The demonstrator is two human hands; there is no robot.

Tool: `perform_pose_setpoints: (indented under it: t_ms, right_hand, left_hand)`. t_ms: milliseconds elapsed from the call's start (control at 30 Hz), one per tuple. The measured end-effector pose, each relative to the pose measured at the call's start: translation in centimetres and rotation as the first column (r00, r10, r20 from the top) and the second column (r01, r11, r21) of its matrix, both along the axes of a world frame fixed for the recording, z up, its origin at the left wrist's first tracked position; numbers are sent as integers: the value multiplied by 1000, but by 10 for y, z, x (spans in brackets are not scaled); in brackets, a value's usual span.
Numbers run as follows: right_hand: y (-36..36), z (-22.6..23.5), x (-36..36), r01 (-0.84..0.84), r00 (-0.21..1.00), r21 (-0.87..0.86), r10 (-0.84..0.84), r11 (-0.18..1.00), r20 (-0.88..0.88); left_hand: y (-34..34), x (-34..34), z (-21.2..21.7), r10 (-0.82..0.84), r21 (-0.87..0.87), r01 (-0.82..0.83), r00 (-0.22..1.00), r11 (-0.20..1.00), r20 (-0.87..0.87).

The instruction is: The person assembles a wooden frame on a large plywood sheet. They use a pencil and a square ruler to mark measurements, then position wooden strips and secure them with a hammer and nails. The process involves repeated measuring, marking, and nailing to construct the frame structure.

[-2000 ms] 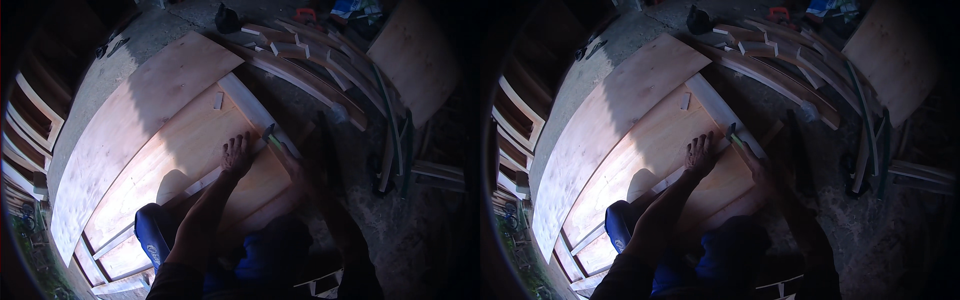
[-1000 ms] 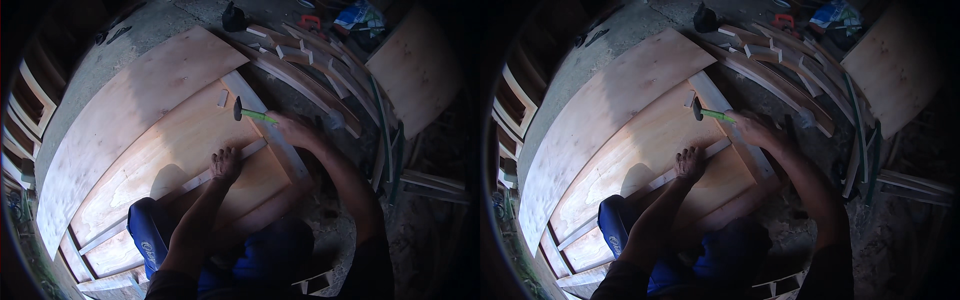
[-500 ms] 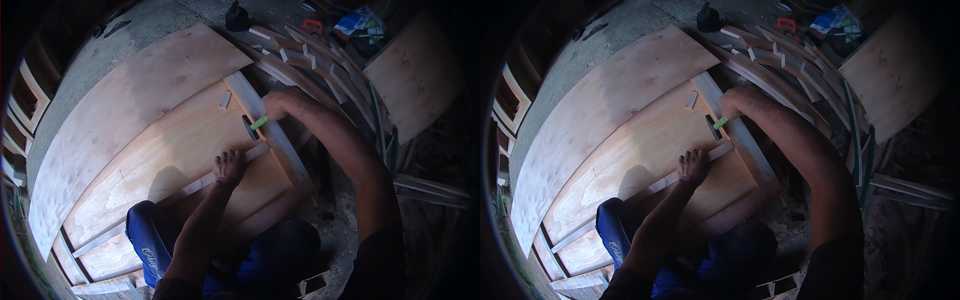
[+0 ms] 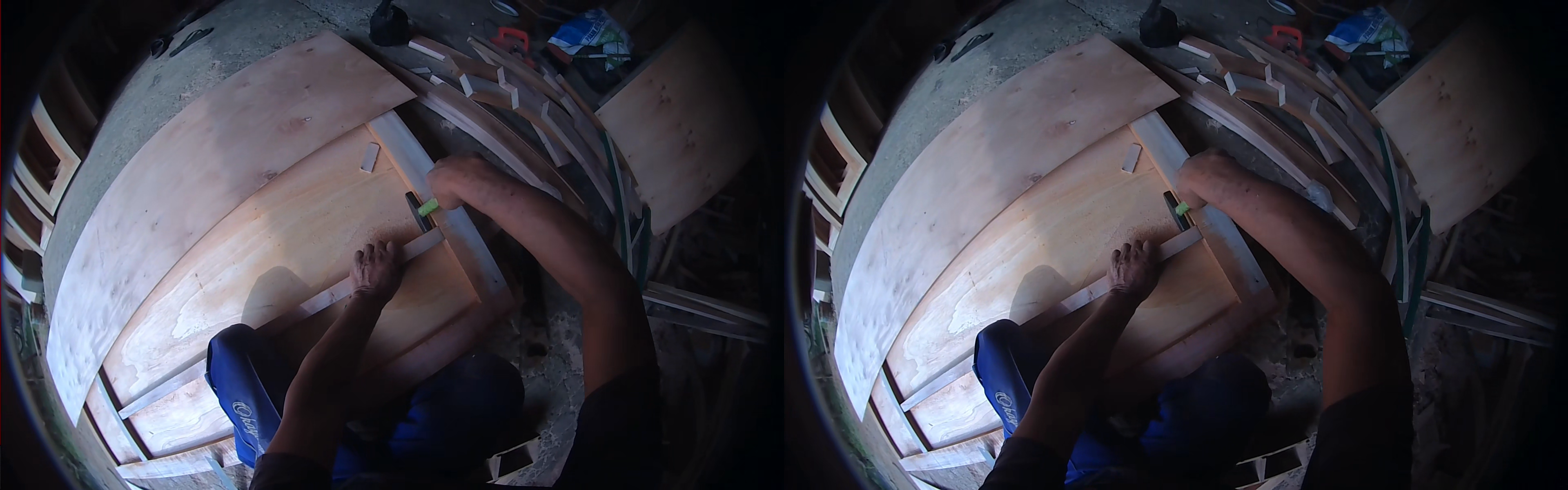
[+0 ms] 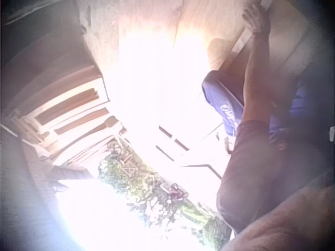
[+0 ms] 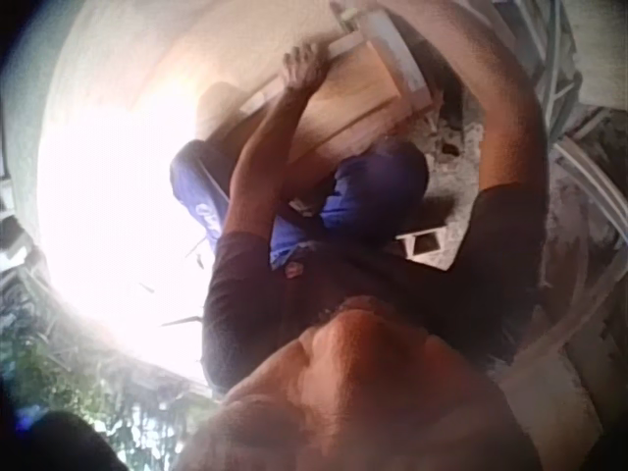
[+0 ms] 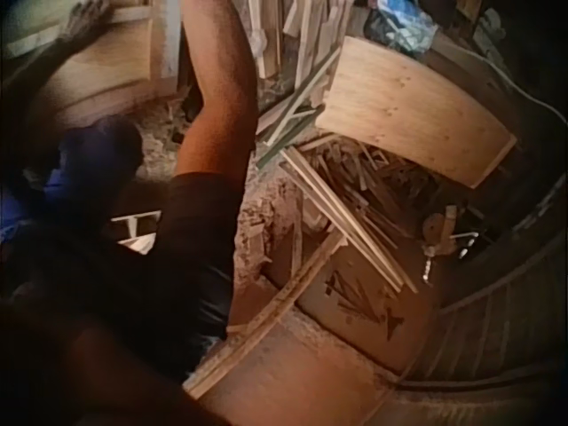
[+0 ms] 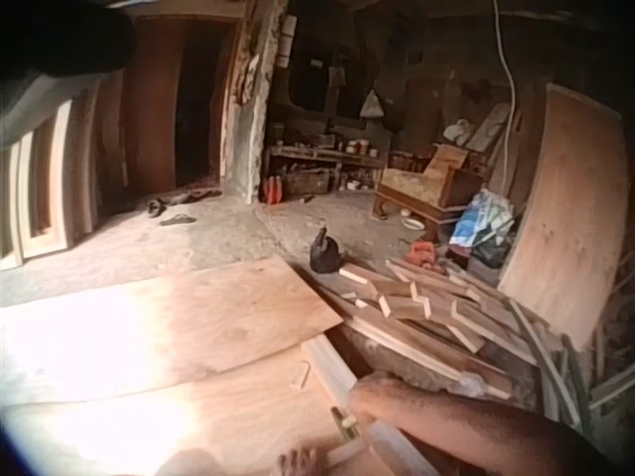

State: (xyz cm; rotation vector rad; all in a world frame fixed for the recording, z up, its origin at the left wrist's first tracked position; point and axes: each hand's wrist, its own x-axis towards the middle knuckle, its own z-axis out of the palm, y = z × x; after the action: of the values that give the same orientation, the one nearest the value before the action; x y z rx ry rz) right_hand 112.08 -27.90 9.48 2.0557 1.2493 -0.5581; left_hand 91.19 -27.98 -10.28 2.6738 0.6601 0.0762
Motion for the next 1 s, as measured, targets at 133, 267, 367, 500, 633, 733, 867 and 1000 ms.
perform_pose_setpoints:
  t_ms: [133,267,367,500,633,733,867,1000]
  right_hand:
    - [-7,-3,-6,39,997,58,-35,998,-66]
    - [-18,-4,-6,-21,998,97,26,995,-50]
    - [-29,-2,1,-49,999,77,49,996,-3]
    - [-49,-13,-3,-165,981,289,188,943,-54]
    - [-77,-48,-31,227,901,760,165,610,-401]
    - [-86,-70,-39,356,821,624,87,695,-565]
    - [-70,-84,-54,322,880,702,74,635,-470]
    - [-8,-85,-96,130,865,672,247,729,-436]
  left_hand:
    - [-1,-1,2,4,13,-4,1000,1000,15]
    - [-3,-3,1,-6,58,3,999,998,43]
    - [-3,-1,-3,5,23,-4,999,1000,-54]
    - [-3,2,-2,17,-77,-19,1000,997,-26]
    - [5,-9,18,-43,-226,28,997,974,-62]
    - [37,-51,33,-222,-84,228,972,970,77]
    - [153,-181,69,-253,-55,256,855,965,-454]
    - [232,-395,90,334,68,-336,853,940,-402]
